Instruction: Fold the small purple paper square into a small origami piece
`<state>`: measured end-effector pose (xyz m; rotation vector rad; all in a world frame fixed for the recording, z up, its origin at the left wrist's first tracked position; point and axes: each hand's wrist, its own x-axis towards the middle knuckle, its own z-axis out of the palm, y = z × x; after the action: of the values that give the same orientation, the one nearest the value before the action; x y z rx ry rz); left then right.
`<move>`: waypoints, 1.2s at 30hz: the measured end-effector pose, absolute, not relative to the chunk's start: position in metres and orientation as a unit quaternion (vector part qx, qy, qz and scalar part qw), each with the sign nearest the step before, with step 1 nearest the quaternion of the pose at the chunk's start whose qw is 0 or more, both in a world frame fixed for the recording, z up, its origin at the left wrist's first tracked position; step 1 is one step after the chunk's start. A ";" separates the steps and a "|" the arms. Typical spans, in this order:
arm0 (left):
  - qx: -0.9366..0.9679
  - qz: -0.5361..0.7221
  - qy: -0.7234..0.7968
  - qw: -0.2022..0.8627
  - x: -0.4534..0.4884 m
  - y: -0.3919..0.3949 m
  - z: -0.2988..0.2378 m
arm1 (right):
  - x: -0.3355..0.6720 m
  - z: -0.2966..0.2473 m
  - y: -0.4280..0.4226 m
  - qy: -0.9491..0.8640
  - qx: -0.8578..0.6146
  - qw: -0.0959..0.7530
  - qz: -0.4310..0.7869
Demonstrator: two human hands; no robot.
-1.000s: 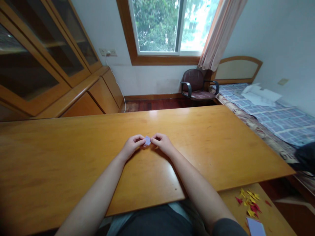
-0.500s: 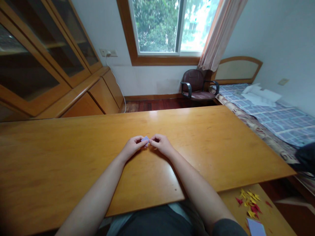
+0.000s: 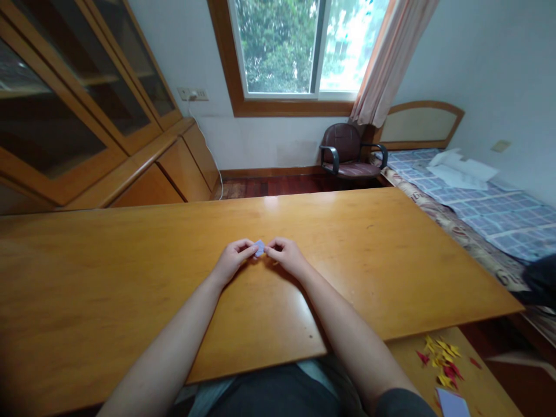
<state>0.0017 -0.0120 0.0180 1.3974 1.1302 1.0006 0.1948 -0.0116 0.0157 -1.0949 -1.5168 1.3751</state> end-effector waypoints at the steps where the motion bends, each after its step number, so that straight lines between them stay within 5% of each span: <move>1: 0.581 0.422 0.473 0.510 0.002 -0.012 0.018 | 0.195 0.016 -0.012 -0.603 -0.431 0.396 0.541; 36: 0.620 0.382 0.473 0.496 0.003 -0.012 0.015 | 0.191 0.019 -0.014 -0.614 -0.440 0.375 0.538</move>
<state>0.0029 -0.0125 0.0146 1.5023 1.1463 0.9262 0.1906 -0.0136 0.0191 -1.1262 -1.5720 1.3767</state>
